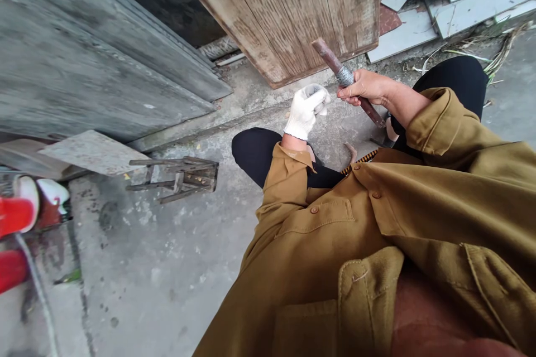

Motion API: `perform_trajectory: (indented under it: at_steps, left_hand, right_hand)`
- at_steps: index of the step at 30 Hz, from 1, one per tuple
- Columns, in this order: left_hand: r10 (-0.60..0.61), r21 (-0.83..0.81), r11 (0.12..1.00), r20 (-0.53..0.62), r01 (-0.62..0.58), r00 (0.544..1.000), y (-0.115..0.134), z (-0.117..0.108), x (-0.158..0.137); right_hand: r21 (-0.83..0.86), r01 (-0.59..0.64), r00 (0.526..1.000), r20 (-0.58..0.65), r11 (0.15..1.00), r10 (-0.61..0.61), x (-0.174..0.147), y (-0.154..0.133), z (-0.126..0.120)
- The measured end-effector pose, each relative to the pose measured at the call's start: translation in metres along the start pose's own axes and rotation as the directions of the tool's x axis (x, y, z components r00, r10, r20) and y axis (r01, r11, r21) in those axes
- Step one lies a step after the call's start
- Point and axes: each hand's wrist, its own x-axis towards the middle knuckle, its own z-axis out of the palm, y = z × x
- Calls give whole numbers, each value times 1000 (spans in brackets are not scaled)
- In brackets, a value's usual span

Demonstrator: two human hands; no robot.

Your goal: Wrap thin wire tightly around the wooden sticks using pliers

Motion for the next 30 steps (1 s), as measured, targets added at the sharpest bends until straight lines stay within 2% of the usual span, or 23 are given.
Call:
perform_trajectory:
  at_steps: [3,6,8,12,14,17,19,21,26,30]
  left_hand:
    - [26,52,998,5,-26,1000,-4,-1,1]
    - [97,220,972,-25,-89,995,-6,-3,1]
    - [192,373,914,-46,-161,980,-4,-3,-2]
    - [370,629,725,-16,-278,929,0,-3,-7]
    - [390,696,662,-4,-277,921,-3,-4,-8]
    - [381,738,623,4,-260,925,-10,-4,-6]
    - [379,727,637,-6,-256,925,-13,-2,-4]
    - [373,677,691,-37,-251,927,-15,1,-4]
    - [265,465,867,-127,-178,956,-25,7,-2]
    - [204,369,919,-139,-141,969,-35,8,1]
  right_hand:
    - [-8,4,1000,0,1000,-4,1,1,-1]
    - [8,11,1000,-15,1000,-11,5,5,-4]
    - [29,5,1000,-24,1000,-5,8,8,-6]
    - [97,10,999,-48,995,-5,11,10,-6]
    - [142,31,998,-54,989,-23,10,8,-3]
    - [182,67,995,-79,981,-53,6,4,1]
    - [171,89,990,-127,981,-68,4,2,3]
    - [152,105,984,-157,983,-81,3,1,4]
    - [188,83,996,-56,979,-74,3,1,4]
    - [156,60,994,-103,986,-44,4,3,4]
